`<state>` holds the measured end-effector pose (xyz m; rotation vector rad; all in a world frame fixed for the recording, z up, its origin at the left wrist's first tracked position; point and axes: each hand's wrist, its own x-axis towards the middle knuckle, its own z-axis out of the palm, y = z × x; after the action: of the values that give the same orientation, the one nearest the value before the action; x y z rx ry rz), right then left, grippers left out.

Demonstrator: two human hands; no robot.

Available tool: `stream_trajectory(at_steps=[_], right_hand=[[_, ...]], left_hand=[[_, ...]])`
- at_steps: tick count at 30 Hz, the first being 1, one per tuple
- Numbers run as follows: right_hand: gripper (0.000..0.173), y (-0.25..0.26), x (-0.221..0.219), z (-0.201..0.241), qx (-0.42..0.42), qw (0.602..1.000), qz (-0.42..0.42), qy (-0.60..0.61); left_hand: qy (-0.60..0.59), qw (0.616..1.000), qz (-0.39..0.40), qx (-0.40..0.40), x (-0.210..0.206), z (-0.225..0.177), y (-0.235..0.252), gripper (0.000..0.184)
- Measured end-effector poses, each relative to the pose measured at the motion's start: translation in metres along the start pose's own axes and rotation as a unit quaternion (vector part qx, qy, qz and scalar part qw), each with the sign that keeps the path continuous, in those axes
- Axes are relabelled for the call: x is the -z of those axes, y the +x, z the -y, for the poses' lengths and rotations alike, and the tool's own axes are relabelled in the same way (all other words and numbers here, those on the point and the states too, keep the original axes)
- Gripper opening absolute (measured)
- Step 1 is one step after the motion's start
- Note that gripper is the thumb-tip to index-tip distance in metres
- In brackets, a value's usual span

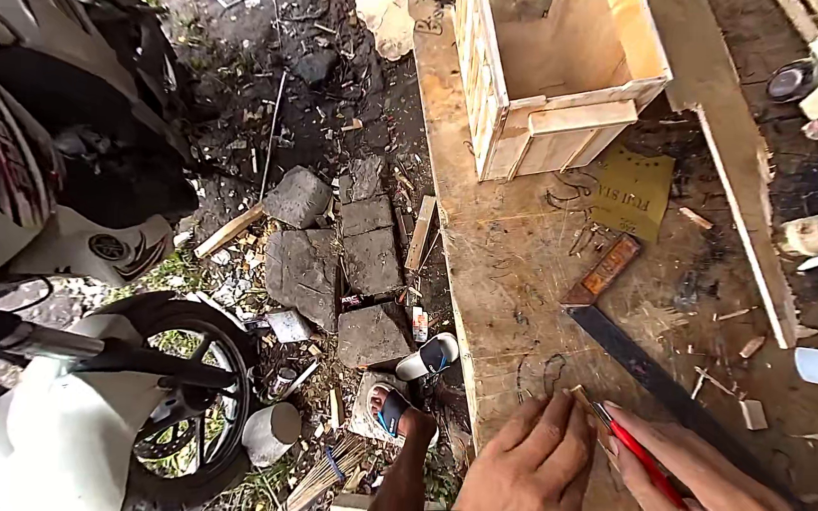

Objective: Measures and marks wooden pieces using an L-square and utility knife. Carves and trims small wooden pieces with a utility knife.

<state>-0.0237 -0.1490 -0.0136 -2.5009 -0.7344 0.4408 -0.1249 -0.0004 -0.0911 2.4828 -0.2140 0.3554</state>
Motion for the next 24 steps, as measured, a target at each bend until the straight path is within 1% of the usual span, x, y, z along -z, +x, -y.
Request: stream_trajectory(at_steps=[4, 12, 18, 21, 24], right_hand=[[0.024, 0.002, 0.002, -0.001, 0.007, 1.0, 0.013, -0.008], [0.023, 0.005, 0.002, 0.001, 0.009, 1.0, 0.009, -0.007], [0.023, 0.006, 0.002, 0.005, 0.013, 0.999, 0.011, -0.03], [0.024, 0.008, 0.004, 0.012, 0.003, 0.998, 0.027, -0.054], [0.025, 0.01, 0.006, 0.016, -0.011, 0.997, 0.04, -0.057]], left_hand=[[0.014, 1.0, -0.004, -0.009, -0.001, 0.0, 0.001, 0.032], [-0.015, 1.0, -0.015, 0.0, -0.003, 0.003, 0.001, 0.031], [-0.014, 1.0, -0.021, 0.002, -0.004, 0.003, 0.0, 0.031], [-0.01, 1.0, -0.017, 0.007, -0.002, 0.001, 0.002, 0.032], [-0.006, 1.0, -0.027, -0.012, -0.003, 0.003, 0.005, 0.03]])
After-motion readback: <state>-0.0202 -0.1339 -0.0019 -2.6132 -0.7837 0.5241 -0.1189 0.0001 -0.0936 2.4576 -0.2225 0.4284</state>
